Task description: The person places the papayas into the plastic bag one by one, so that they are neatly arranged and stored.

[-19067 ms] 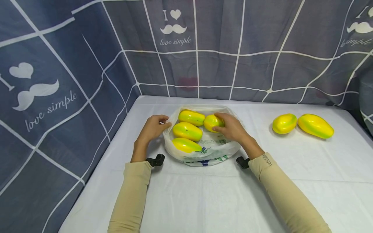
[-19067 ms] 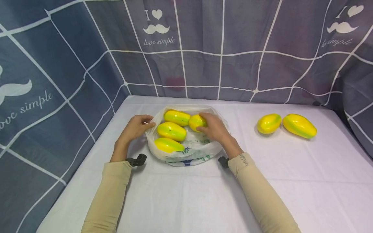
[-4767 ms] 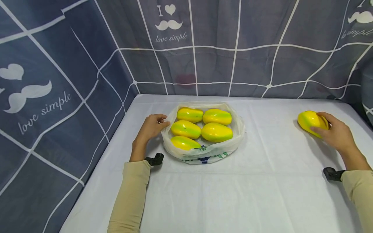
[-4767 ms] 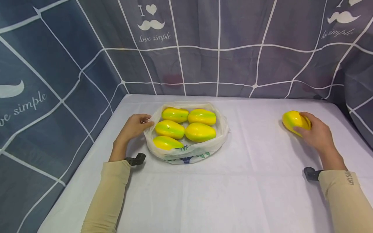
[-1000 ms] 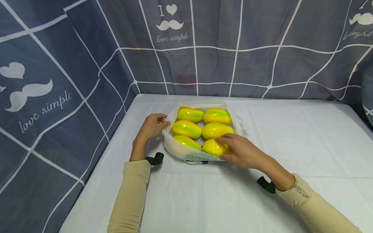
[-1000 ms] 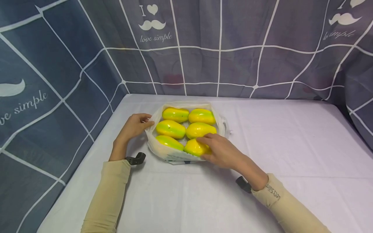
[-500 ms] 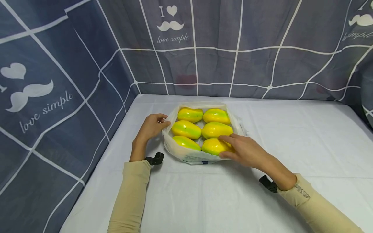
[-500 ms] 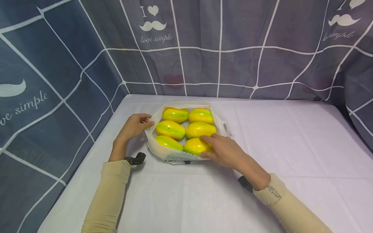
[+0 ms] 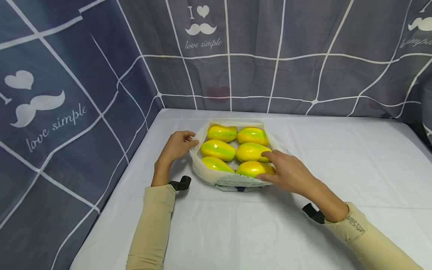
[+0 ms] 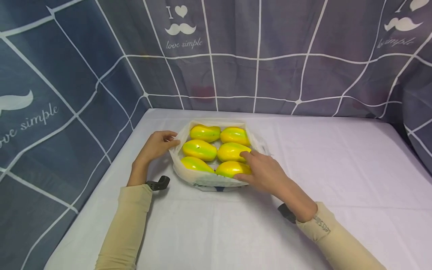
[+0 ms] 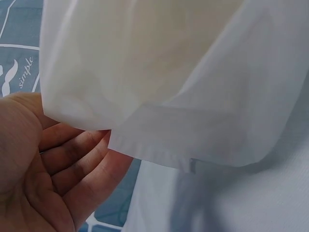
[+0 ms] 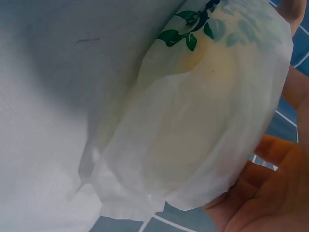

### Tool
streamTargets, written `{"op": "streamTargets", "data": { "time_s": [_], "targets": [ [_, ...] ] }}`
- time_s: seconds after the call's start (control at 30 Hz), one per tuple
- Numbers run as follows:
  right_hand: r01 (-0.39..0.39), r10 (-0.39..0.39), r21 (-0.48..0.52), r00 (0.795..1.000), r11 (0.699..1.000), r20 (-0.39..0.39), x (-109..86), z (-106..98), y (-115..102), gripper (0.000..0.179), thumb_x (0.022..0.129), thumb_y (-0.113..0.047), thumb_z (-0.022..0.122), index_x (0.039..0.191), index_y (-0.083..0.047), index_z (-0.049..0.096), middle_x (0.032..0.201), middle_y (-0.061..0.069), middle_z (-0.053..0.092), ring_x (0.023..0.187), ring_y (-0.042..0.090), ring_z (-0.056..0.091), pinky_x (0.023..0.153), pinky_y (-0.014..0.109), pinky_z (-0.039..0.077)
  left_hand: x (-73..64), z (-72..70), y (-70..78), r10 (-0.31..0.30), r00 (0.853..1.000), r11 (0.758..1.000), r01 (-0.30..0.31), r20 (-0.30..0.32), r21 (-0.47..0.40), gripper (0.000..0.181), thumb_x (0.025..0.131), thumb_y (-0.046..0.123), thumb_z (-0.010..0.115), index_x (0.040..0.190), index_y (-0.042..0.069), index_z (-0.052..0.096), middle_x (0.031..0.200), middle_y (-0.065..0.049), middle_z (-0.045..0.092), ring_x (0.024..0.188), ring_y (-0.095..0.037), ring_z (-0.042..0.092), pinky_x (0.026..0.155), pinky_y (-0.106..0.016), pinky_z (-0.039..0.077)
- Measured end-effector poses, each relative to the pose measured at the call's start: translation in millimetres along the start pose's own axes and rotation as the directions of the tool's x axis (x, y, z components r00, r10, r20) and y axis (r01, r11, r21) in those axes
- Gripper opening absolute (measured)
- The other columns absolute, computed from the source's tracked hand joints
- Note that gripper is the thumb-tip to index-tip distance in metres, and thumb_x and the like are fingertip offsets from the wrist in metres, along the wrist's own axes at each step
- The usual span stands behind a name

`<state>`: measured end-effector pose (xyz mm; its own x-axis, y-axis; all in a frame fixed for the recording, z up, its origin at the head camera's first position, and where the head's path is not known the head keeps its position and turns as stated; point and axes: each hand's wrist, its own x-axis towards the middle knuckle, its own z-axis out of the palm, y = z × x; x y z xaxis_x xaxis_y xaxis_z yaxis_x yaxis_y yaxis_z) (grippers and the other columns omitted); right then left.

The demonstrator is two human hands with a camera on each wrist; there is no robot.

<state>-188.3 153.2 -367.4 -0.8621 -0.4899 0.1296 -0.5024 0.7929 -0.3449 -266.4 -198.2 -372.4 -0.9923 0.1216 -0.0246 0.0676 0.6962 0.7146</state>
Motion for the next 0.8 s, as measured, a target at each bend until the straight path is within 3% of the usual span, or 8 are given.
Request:
{"op": "streamTargets", "data": {
  "time_s": [0.17, 0.37, 0.57, 0.8],
  "targets": [
    [-0.009, 0.01, 0.074, 1.0, 0.997, -0.017, -4.0, 0, 4, 0.062, 0.083, -0.041, 0.079, 0.128, -0.002, 0.059, 0.118, 0.013, 0.064, 0.096, 0.029, 0.065, 0.08, 0.047, 0.052, 0.1, 0.3, 0.4, -0.017, 1.0, 1.0, 0.017, 0.012, 0.004, 0.042, 0.096, 0.025, 0.065, 0.13, 0.002, 0.062, 0.116, -0.017, 0.064, 0.1, -0.03, 0.059, 0.084, -0.041, 0.05],
    [0.034, -0.027, 0.103, 0.997, 0.994, -0.07, -9.4, -2, 7, 0.052, 0.086, -0.033, 0.077, 0.125, -0.003, 0.061, 0.114, 0.009, 0.065, 0.083, 0.019, 0.061, 0.068, 0.035, 0.05, -0.2, -1.0, 0.7, -0.025, 1.0, 1.0, 0.024, 0.014, 0.011, 0.042, 0.096, 0.026, 0.065, 0.13, 0.003, 0.062, 0.116, -0.017, 0.064, 0.1, -0.03, 0.059, 0.085, -0.041, 0.05],
    [0.068, -0.049, 0.113, 0.986, 0.991, -0.161, -12.2, -6, 7, 0.046, 0.091, -0.028, 0.072, 0.126, -0.001, 0.061, 0.114, 0.011, 0.065, 0.074, 0.015, 0.054, 0.059, 0.031, 0.045, -1.5, -2.6, 1.1, -0.021, 1.0, 1.0, 0.021, 0.007, 0.015, 0.041, 0.095, 0.026, 0.065, 0.129, 0.003, 0.063, 0.116, -0.017, 0.064, 0.101, -0.03, 0.059, 0.085, -0.042, 0.051],
    [0.09, -0.065, 0.139, 0.983, 0.986, -0.173, -14.6, -7, 9, 0.04, 0.093, -0.023, 0.07, 0.125, 0.001, 0.062, 0.116, 0.013, 0.067, 0.082, 0.017, 0.061, 0.065, 0.033, 0.052, -2.6, -3.4, 2.2, -0.016, 1.0, 1.0, 0.016, 0.005, 0.01, 0.04, 0.095, 0.025, 0.066, 0.129, 0.003, 0.063, 0.115, -0.017, 0.064, 0.1, -0.03, 0.059, 0.084, -0.042, 0.051]
  ]
}}
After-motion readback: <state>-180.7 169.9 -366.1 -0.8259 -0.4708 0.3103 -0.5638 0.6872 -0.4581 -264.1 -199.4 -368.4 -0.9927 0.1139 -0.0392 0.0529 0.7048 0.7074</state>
